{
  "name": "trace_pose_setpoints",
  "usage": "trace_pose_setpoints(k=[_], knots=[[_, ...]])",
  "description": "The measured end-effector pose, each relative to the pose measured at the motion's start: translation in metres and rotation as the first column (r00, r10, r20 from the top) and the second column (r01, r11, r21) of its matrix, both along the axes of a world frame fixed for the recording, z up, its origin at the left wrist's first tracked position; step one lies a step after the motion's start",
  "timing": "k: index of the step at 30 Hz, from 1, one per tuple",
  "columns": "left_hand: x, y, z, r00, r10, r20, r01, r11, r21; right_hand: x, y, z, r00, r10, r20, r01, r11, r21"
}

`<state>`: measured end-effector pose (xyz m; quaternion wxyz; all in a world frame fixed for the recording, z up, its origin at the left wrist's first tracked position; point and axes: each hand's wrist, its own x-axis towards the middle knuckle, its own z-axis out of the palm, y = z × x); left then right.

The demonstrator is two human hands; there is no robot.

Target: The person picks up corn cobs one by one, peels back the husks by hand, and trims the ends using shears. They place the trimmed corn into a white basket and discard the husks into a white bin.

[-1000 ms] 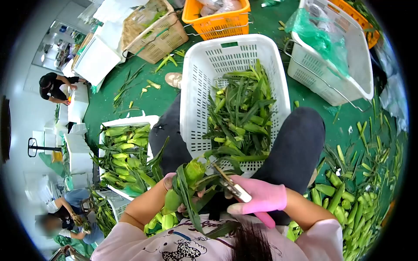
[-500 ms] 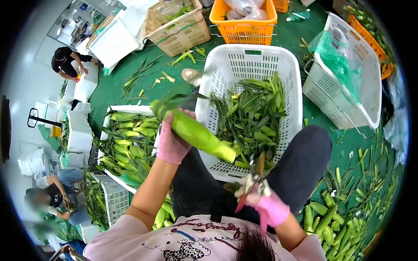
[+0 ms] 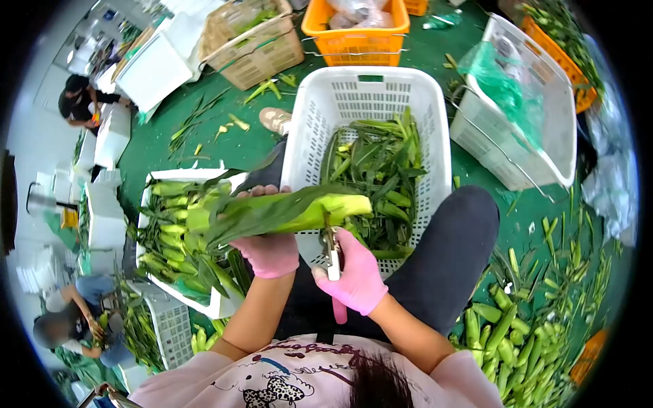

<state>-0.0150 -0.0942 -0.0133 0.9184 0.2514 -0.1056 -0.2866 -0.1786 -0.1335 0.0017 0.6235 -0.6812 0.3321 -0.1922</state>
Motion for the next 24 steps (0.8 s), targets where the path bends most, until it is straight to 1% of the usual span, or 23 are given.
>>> trace_pose_setpoints(k=[1, 2, 3, 5, 6, 7, 8, 9, 11, 12, 13, 14, 15, 16, 17, 18, 19, 20, 21, 23, 24], knots=[[0.001, -0.001, 0.004, 0.992, -0.016, -0.122, 0.013, 1.0, -0.02, 0.001, 0.003, 0.004, 0.998, -0.054, -0.01, 0.052, 0.979, -0.196], [0.0, -0.004, 0.017, 0.966, 0.054, -0.253, -0.018, 0.989, 0.145, 0.0, 0.001, 0.009, 0.986, -0.04, -0.159, -0.017, 0.94, -0.339], [-0.001, -0.006, 0.023, 0.953, -0.073, -0.293, 0.113, 0.986, 0.122, 0.001, -0.002, 0.025, 0.978, -0.049, -0.204, -0.024, 0.941, -0.338], [0.001, -0.002, 0.026, 0.903, -0.243, -0.355, 0.292, 0.952, 0.089, -0.01, -0.001, 0.031, 0.966, 0.11, -0.236, -0.171, 0.951, -0.257], [0.013, -0.006, 0.021, 0.578, -0.533, -0.618, 0.503, 0.829, -0.245, -0.025, -0.003, 0.019, 0.91, 0.411, -0.047, -0.414, 0.905, -0.098], [0.025, -0.008, 0.01, 0.12, -0.75, -0.651, 0.515, 0.608, -0.604, -0.025, 0.0, 0.0, 0.801, 0.547, 0.243, -0.54, 0.835, -0.101], [0.019, -0.006, -0.005, 0.129, -0.808, -0.575, 0.627, 0.516, -0.584, -0.03, -0.002, 0.003, 0.742, 0.587, 0.324, -0.633, 0.773, 0.05], [0.016, -0.003, 0.002, 0.241, -0.83, -0.502, 0.696, 0.509, -0.507, -0.033, -0.007, 0.009, 0.683, 0.605, 0.41, -0.712, 0.676, 0.188], [0.01, 0.008, 0.003, 0.31, -0.889, -0.338, 0.684, 0.455, -0.57, -0.039, -0.018, 0.02, 0.561, 0.746, 0.359, -0.823, 0.548, 0.148], [0.003, 0.016, 0.021, 0.353, -0.889, -0.292, 0.717, 0.457, -0.525, -0.04, -0.022, 0.027, 0.484, 0.803, 0.348, -0.875, 0.434, 0.215], [0.007, 0.025, 0.025, 0.272, -0.955, -0.114, 0.682, 0.275, -0.677, -0.053, -0.018, 0.021, 0.546, 0.679, 0.49, -0.836, 0.406, 0.369], [0.01, 0.036, 0.026, 0.397, -0.916, -0.056, 0.727, 0.351, -0.591, -0.066, -0.015, 0.015, 0.604, 0.523, 0.602, -0.795, 0.339, 0.503], [0.014, 0.045, 0.022, 0.506, -0.862, 0.024, 0.753, 0.429, -0.499, -0.063, -0.024, 0.019, 0.565, 0.65, 0.509, -0.823, 0.404, 0.398], [0.019, 0.053, 0.005, 0.431, -0.899, 0.08, 0.767, 0.318, -0.557, -0.06, -0.034, 0.023, 0.522, 0.759, 0.389, -0.853, 0.445, 0.274], [0.02, 0.06, 0.012, 0.499, -0.851, -0.161, 0.701, 0.506, -0.502, -0.057, -0.043, 0.027, 0.478, 0.84, 0.258, -0.879, 0.455, 0.145], [0.02, 0.071, 0.025, 0.544, -0.742, -0.392, 0.626, 0.67, -0.4, -0.052, -0.045, 0.024, 0.581, 0.714, 0.392, -0.812, 0.537, 0.226], [0.024, 0.079, 0.013, 0.576, -0.657, -0.487, 0.621, 0.739, -0.262, -0.046, -0.044, 0.025, 0.694, 0.543, 0.472, -0.713, 0.611, 0.345], [0.029, 0.087, 0.0, 0.605, -0.56, -0.566, 0.617, 0.779, -0.112, -0.04, -0.043, 0.026, 0.77, 0.349, 0.535, -0.609, 0.654, 0.45], [0.026, 0.089, -0.001, 0.549, -0.669, -0.501, 0.712, 0.689, -0.14, -0.03, -0.044, 0.032, 0.835, 0.134, 0.534, -0.475, 0.668, 0.573], [0.021, 0.082, -0.023, 0.37, -0.772, -0.517, 0.727, 0.587, -0.356, -0.01, -0.066, 0.019, 0.884, -0.022, 0.466, -0.354, 0.619, 0.701], [0.014, 0.077, -0.005, 0.413, -0.74, -0.531, 0.728, 0.618, -0.296, -0.001, -0.074, 0.017, 0.903, -0.275, 0.329, -0.148, 0.522, 0.84]])
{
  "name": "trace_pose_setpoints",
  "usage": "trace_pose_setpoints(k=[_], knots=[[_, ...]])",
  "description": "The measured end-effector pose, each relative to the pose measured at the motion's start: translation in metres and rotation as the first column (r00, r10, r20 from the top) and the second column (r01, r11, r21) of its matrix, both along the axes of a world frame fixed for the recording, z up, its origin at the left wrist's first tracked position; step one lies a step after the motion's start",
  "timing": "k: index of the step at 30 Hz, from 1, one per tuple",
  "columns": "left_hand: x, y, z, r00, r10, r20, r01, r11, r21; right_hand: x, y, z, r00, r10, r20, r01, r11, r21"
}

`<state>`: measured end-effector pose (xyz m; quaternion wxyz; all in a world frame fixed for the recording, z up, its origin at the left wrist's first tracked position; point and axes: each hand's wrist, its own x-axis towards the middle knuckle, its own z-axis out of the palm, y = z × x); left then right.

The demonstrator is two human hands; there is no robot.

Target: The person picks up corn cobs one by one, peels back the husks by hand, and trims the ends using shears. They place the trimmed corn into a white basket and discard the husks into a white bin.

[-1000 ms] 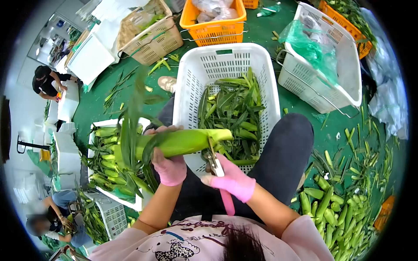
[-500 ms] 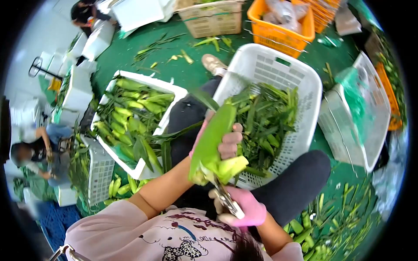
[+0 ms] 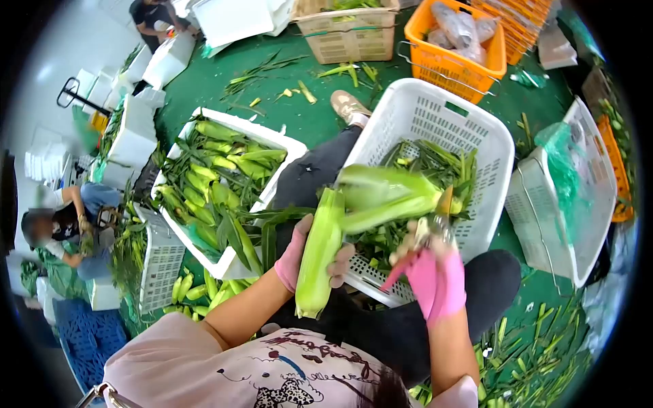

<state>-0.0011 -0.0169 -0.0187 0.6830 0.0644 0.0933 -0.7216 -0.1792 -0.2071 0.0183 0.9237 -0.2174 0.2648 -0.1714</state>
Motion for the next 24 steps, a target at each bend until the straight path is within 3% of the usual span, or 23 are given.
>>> trace_pose_setpoints(k=[1, 2, 3, 4, 5, 7, 9, 10, 11, 12, 13, 15, 17, 18, 19, 20, 21, 23, 24], knots=[[-0.002, -0.003, 0.005, 0.995, -0.005, 0.097, 0.004, 1.0, 0.011, 0.006, -0.006, -0.005, 0.974, -0.183, -0.133, 0.205, 0.963, 0.176], [-0.003, -0.005, 0.008, 0.981, -0.004, 0.193, 0.001, 1.0, 0.018, 0.003, -0.02, -0.035, 0.988, -0.155, -0.01, 0.153, 0.961, 0.23], [-0.002, -0.007, 0.011, 0.957, 0.001, 0.292, -0.007, 1.0, 0.021, -0.003, -0.016, -0.065, 0.991, -0.09, 0.101, 0.085, 0.995, 0.055], [-0.003, -0.007, 0.013, 0.886, 0.011, 0.464, -0.062, 0.994, 0.095, -0.012, -0.002, -0.069, 0.997, 0.025, 0.075, -0.031, 0.997, 0.072], [-0.001, -0.015, 0.016, 0.861, 0.053, 0.506, -0.141, 0.981, 0.137, -0.016, 0.018, -0.071, 0.989, 0.141, 0.051, -0.145, 0.985, 0.095], [-0.006, -0.022, 0.025, 0.805, 0.125, 0.58, -0.309, 0.922, 0.231, -0.027, 0.058, -0.061, 0.969, 0.223, -0.104, -0.195, 0.953, 0.232], [-0.002, -0.031, 0.024, 0.71, 0.127, 0.693, -0.355, 0.914, 0.196, -0.033, 0.078, -0.047, 0.974, 0.139, -0.177, -0.118, 0.985, 0.122], [-0.001, -0.036, 0.02, 0.683, 0.111, 0.722, -0.336, 0.925, 0.176, -0.031, 0.081, -0.035, 0.95, 0.051, -0.308, -0.105, 0.981, -0.16], [-0.005, -0.04, 0.016, 0.658, 0.094, 0.747, -0.314, 0.936, 0.159, -0.032, 0.084, -0.046, 0.929, -0.134, -0.346, -0.042, 0.889, -0.457], [-0.013, -0.046, 0.024, 0.623, 0.188, 0.759, -0.274, 0.962, -0.013, -0.029, 0.08, -0.039, 0.926, -0.153, -0.346, -0.039, 0.872, -0.489], [-0.047, -0.063, 0.033, 0.584, 0.126, 0.802, -0.358, 0.927, 0.115, -0.027, 0.074, -0.025, 0.924, -0.154, -0.349, -0.051, 0.856, -0.515], [-0.066, -0.073, 0.03, 0.632, 0.255, 0.732, -0.382, 0.924, 0.007, -0.032, 0.063, 0.0, 0.893, -0.132, -0.43, -0.044, 0.926, -0.376], [-0.048, -0.082, 0.0, 0.468, 0.17, 0.867, -0.41, 0.911, 0.043, -0.066, 0.061, -0.039, 0.884, -0.366, -0.29, 0.249, 0.895, -0.371], [-0.029, -0.087, -0.011, -0.095, 0.136, 0.986, -0.386, 0.908, -0.162, -0.082, 0.049, -0.054, 0.907, -0.399, -0.136, 0.348, 0.891, -0.291], [-0.006, -0.093, -0.042, -0.641, 0.049, 0.766, -0.231, 0.939, -0.253, -0.098, 0.036, -0.051, 0.919, -0.387, -0.07, 0.341, 0.874, -0.347], [-0.004, -0.084, -0.001, -0.636, -0.296, 0.713, -0.171, 0.955, 0.243, -0.098, 0.028, -0.027, 0.935, -0.35, -0.051, 0.32, 0.899, -0.299], [-0.007, -0.079, 0.043, -0.636, -0.575, 0.515, -0.1, 0.724, 0.683, -0.102, 0.019, -0.025, 0.891, -0.445, -0.085, 0.389, 0.848, -0.359], [-0.02, -0.059, 0.05, -0.505, -0.513, 0.694, -0.033, 0.815, 0.578, -0.074, 0.029, 0.029, 0.805, -0.352, -0.478, 0.053, 0.844, -0.533], [-0.032, -0.049, 0.03, -0.276, -0.246, 0.929, -0.007, 0.967, 0.254, -0.058, 0.039, 0.054, 0.724, -0.307, -0.617, -0.113, 0.831, -0.545]])
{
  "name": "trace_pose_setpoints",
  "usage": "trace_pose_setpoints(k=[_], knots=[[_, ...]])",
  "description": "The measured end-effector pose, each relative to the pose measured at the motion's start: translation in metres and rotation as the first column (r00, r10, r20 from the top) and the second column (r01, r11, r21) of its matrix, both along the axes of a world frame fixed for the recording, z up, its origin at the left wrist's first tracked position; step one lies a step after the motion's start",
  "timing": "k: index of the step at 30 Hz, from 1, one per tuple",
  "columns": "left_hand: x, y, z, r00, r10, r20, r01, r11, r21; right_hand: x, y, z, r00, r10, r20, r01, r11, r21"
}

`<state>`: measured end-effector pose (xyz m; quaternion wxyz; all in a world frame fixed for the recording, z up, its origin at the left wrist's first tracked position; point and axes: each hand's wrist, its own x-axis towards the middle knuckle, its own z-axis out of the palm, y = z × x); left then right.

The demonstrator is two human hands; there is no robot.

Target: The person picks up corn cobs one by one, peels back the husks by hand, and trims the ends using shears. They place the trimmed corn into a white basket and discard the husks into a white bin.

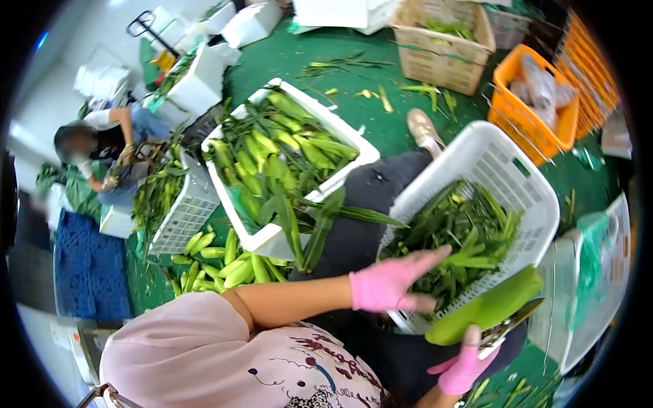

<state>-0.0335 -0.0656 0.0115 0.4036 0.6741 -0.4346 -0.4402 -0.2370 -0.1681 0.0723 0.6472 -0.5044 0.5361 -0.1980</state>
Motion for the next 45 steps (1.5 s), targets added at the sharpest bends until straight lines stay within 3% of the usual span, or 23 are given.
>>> trace_pose_setpoints(k=[1, 4, 8, 9, 11, 13, 15, 17, 18, 23, 24, 25, 26, 29, 31, 33, 35, 36, 38, 40, 41, 42, 45], knots=[[-0.011, 0.012, -0.02, 0.973, 0.031, -0.228, -0.111, 0.93, -0.35, 0.005, 0.01, -0.019, 0.994, 0.102, 0.048, -0.096, 0.988, -0.121], [-0.023, 0.069, 0.002, 0.785, 0.104, -0.611, -0.245, 0.958, -0.151, 0.015, 0.056, -0.068, 0.903, 0.417, 0.107, -0.348, 0.853, -0.389], [0.006, 0.217, 0.033, 0.424, 0.584, -0.692, -0.706, 0.692, 0.151, 0.035, 0.081, -0.079, 0.761, 0.579, 0.294, -0.595, 0.803, -0.04], [0.011, 0.262, 0.025, 0.451, 0.834, -0.317, -0.859, 0.502, 0.098, 0.039, 0.081, -0.082, 0.739, 0.577, 0.348, -0.637, 0.766, 0.084], [0.001, 0.378, 0.011, 0.283, 0.957, 0.067, -0.957, 0.286, -0.037, 0.042, 0.078, -0.087, 0.73, 0.535, 0.424, -0.674, 0.663, 0.324], [-0.054, 0.463, 0.022, -0.005, 0.77, 0.638, -0.947, -0.209, 0.245, 0.041, 0.076, -0.095, 0.754, 0.465, 0.465, -0.657, 0.548, 0.518], [-0.125, 0.538, 0.021, 0.085, 0.609, 0.788, -0.785, -0.446, 0.43, 0.037, 0.072, -0.104, 0.774, 0.398, 0.491, -0.632, 0.451, 0.63], [-0.195, 0.605, 0.012, 0.402, 0.442, 0.802, -0.6, -0.534, 0.596, 0.033, 0.069, -0.116, 0.796, 0.321, 0.513, -0.604, 0.37, 0.706], [-0.221, 0.666, -0.015, 0.695, 0.41, 0.59, -0.419, -0.437, 0.796, 0.031, 0.067, -0.12, 0.807, 0.284, 0.517, -0.589, 0.335, 0.736], [-0.123, 0.72, -0.098, 0.856, -0.109, 0.505, -0.513, -0.302, 0.804, -0.005, 0.058, -0.147, 0.874, 0.028, 0.486, -0.477, 0.244, 0.844], [-0.031, 0.654, -0.065, 0.761, 0.222, 0.609, -0.55, -0.278, 0.788, -0.013, 0.058, -0.151, 0.876, -0.026, 0.482, -0.462, 0.245, 0.853], [0.027, 0.589, -0.052, 0.41, 0.185, 0.893, -0.91, 0.023, 0.413, -0.012, 0.059, -0.145, 0.863, -0.008, 0.505, -0.482, 0.287, 0.828], [0.094, 0.552, -0.06, 0.313, 0.204, 0.928, -0.932, 0.256, 0.258, -0.01, 0.061, -0.136, 0.844, 0.022, 0.535, -0.509, 0.346, 0.788], [0.241, 0.374, -0.04, 0.294, 0.258, 0.92, -0.699, 0.715, 0.022, -0.001, 0.065, -0.113, 0.787, 0.127, 0.603, -0.579, 0.486, 0.654], [0.294, 0.289, -0.051, 0.241, -0.117, 0.964, -0.352, 0.915, 0.199, -0.002, 0.067, -0.102, 0.76, 0.181, 0.624, -0.606, 0.544, 0.58], [0.318, 0.236, -0.074, 0.147, -0.393, 0.908, -0.083, 0.909, 0.408, -0.005, 0.069, -0.093, 0.743, 0.224, 0.631, -0.622, 0.578, 0.528], [0.353, 0.219, -0.122, 0.453, -0.607, 0.653, 0.018, 0.739, 0.674, -0.009, 0.069, -0.087, 0.736, 0.237, 0.634, -0.622, 0.607, 0.495], [0.352, 0.214, -0.118, 0.66, -0.45, 0.601, -0.001, 0.8, 0.599, -0.011, 0.068, -0.086, 0.732, 0.232, 0.641, -0.618, 0.622, 0.481], [0.341, 0.206, -0.097, 0.794, -0.057, 0.605, -0.141, 0.951, 0.275, -0.013, 0.065, -0.087, 0.735, 0.184, 0.653, -0.585, 0.659, 0.473], [0.314, 0.184, -0.053, 0.895, 0.422, 0.141, -0.436, 0.895, 0.088, -0.012, 0.064, -0.091, 0.74, 0.084, 0.667, -0.529, 0.685, 0.501], [0.304, 0.173, -0.033, 0.795, 0.575, -0.195, -0.575, 0.816, 0.065, -0.008, 0.059, -0.095, 0.711, 0.057, 0.701, -0.536, 0.689, 0.488], [0.296, 0.165, -0.008, 0.782, 0.423, -0.457, -0.416, 0.901, 0.123, -0.003, 0.057, -0.093, 0.72, 0.058, 0.692, -0.519, 0.708, 0.48], [0.22, 0.116, 0.032, 0.698, 0.281, -0.659, -0.391, 0.92, -0.022, 0.02, 0.04, -0.087, 0.684, 0.289, 0.669, -0.597, 0.749, 0.287]])
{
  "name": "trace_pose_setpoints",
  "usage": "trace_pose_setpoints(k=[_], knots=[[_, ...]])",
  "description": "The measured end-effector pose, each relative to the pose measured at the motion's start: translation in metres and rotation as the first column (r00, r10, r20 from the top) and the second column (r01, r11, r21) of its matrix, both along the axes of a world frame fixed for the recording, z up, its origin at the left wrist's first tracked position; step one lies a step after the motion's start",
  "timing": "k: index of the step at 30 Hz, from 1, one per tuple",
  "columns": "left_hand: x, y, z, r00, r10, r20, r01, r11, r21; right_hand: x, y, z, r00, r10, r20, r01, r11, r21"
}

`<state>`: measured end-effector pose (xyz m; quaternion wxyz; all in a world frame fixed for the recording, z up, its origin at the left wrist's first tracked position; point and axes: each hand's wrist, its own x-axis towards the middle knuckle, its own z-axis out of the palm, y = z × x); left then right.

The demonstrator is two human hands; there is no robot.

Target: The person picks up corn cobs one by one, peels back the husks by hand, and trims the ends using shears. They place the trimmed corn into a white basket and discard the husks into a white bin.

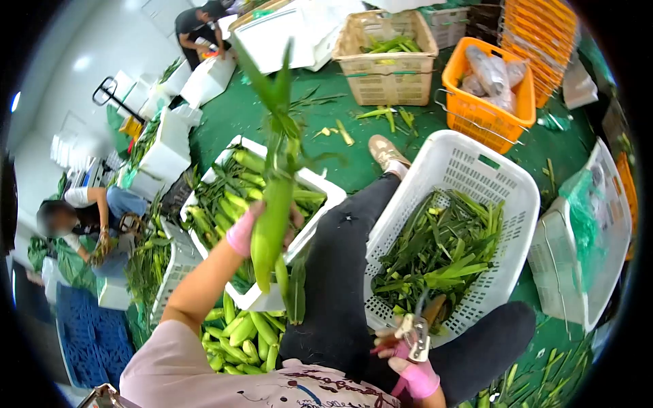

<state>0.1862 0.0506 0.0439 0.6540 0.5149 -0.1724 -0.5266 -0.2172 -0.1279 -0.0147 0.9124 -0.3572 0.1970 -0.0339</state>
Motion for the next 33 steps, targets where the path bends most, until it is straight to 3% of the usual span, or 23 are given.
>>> trace_pose_setpoints(k=[1, 2, 4, 6, 9, 13, 16, 17, 20, 21, 22, 23, 24, 25, 26, 27, 28, 29, 30, 31, 32, 33], knots=[[-0.023, -0.014, -0.003, 0.992, -0.034, -0.123, 0.032, 0.999, -0.016, 0.008, -0.006, 0.007, 0.999, 0.024, 0.021, -0.021, 0.992, -0.123], [-0.048, -0.026, 0.0, 0.991, -0.014, -0.135, 0.019, 0.999, 0.031, 0.013, -0.014, 0.015, 0.998, 0.046, 0.03, -0.037, 0.969, -0.244], [-0.08, -0.048, -0.012, 0.977, -0.145, -0.158, 0.139, 0.989, -0.048, 0.021, -0.032, 0.035, 0.985, 0.16, 0.058, -0.118, 0.89, -0.441], [-0.103, -0.06, -0.021, 0.961, -0.162, -0.223, 0.176, 0.983, 0.045, 0.021, -0.049, 0.051, 0.966, 0.258, -0.022, -0.225, 0.797, -0.561], [-0.122, -0.065, -0.018, 0.746, -0.159, -0.647, 0.218, 0.976, 0.011, 0.021, -0.07, 0.08, 0.903, 0.34, -0.261, -0.409, 0.865, -0.291], [-0.131, -0.067, -0.042, 0.575, -0.456, -0.68, 0.362, 0.887, -0.288, 0.022, -0.08, 0.061, 0.881, 0.394, -0.261, -0.463, 0.831, -0.308], [-0.137, -0.058, -0.044, 0.629, -0.577, -0.521, 0.582, 0.794, -0.177, 0.024, -0.083, 0.06, 0.892, 0.375, -0.252, -0.452, 0.76, -0.467], [-0.138, -0.056, -0.046, 0.593, -0.566, -0.573, 0.617, 0.776, -0.129, 0.024, -0.084, 0.059, 0.896, 0.361, -0.257, -0.443, 0.712, -0.545], [-0.132, -0.056, -0.043, 0.578, -0.587, -0.567, 0.669, 0.739, -0.084, 0.017, -0.089, 0.042, 0.905, 0.298, -0.305, -0.417, 0.465, -0.781], [-0.129, -0.057, -0.045, 0.565, -0.61, -0.555, 0.691, 0.718, -0.084, 0.02, -0.092, 0.059, 0.858, 0.324, -0.397, -0.513, 0.528, -0.677], [-0.125, -0.053, -0.053, 0.661, -0.62, -0.424, 0.69, 0.723, 0.018, 0.023, -0.095, 0.076, 0.8, 0.359, -0.48, -0.594, 0.582, -0.554], [-0.12, -0.049, -0.065, 0.729, -0.627, -0.274, 0.672, 0.732, 0.114, 0.012, -0.087, 0.049, 0.915, 0.261, -0.306, -0.402, 0.554, -0.729], [-0.122, -0.055, -0.059, 0.77, -0.629, -0.109, 0.636, 0.745, 0.201, 0.008, -0.085, 0.05, 0.907, 0.287, -0.307, -0.415, 0.726, -0.549], [-0.136, -0.056, -0.052, 0.874, -0.473, -0.114, 0.485, 0.863, 0.141, 0.004, -0.081, 0.053, 0.938, 0.234, -0.257, -0.324, 0.857, -0.401], [-0.135, -0.059, -0.061, 0.877, -0.466, -0.115, 0.478, 0.869, 0.129, 0.001, -0.075, 0.058, 0.962, 0.171, -0.215, -0.221, 0.946, -0.236], [-0.131, -0.063, -0.073, 0.882, -0.458, -0.112, 0.47, 0.875, 0.116, -0.005, -0.07, 0.064, 0.972, 0.112, -0.205, -0.158, 0.962, -0.223], [-0.126, -0.064, -0.082, 0.888, -0.448, -0.107, 0.458, 0.883, 0.105, -0.01, -0.068, 0.072, 0.945, 0.172, -0.279, -0.21, 0.972, -0.11], [-0.126, -0.075, -0.066, 0.836, -0.517, -0.186, 0.526, 0.85, 0.004, -0.015, -0.055, 0.06, 0.969, 0.132, -0.209, -0.167, 0.973, -0.161], [-0.13, -0.078, -0.055, 0.859, -0.467, -0.21, 0.482, 0.876, 0.025, -0.019, -0.041, 0.051, 0.986, 0.09, -0.137, -0.117, 0.972, -0.202], [-0.136, -0.08, -0.046, 0.878, -0.417, -0.237, 0.439, 0.897, 0.046, -0.025, -0.033, 0.048, 0.978, 0.159, -0.133, -0.177, 0.975, -0.133], [-0.141, -0.081, -0.043, 0.893, -0.364, -0.265, 0.393, 0.917, 0.066, -0.025, -0.021, 0.035, 0.983, 0.168, -0.079, -0.179, 0.969, -0.169], [-0.136, -0.081, -0.052, 0.875, -0.445, -0.192, 0.467, 0.88, 0.089, -0.019, -0.017, 0.023, 0.976, 0.207, -0.066, -0.217, 0.944, -0.248]])
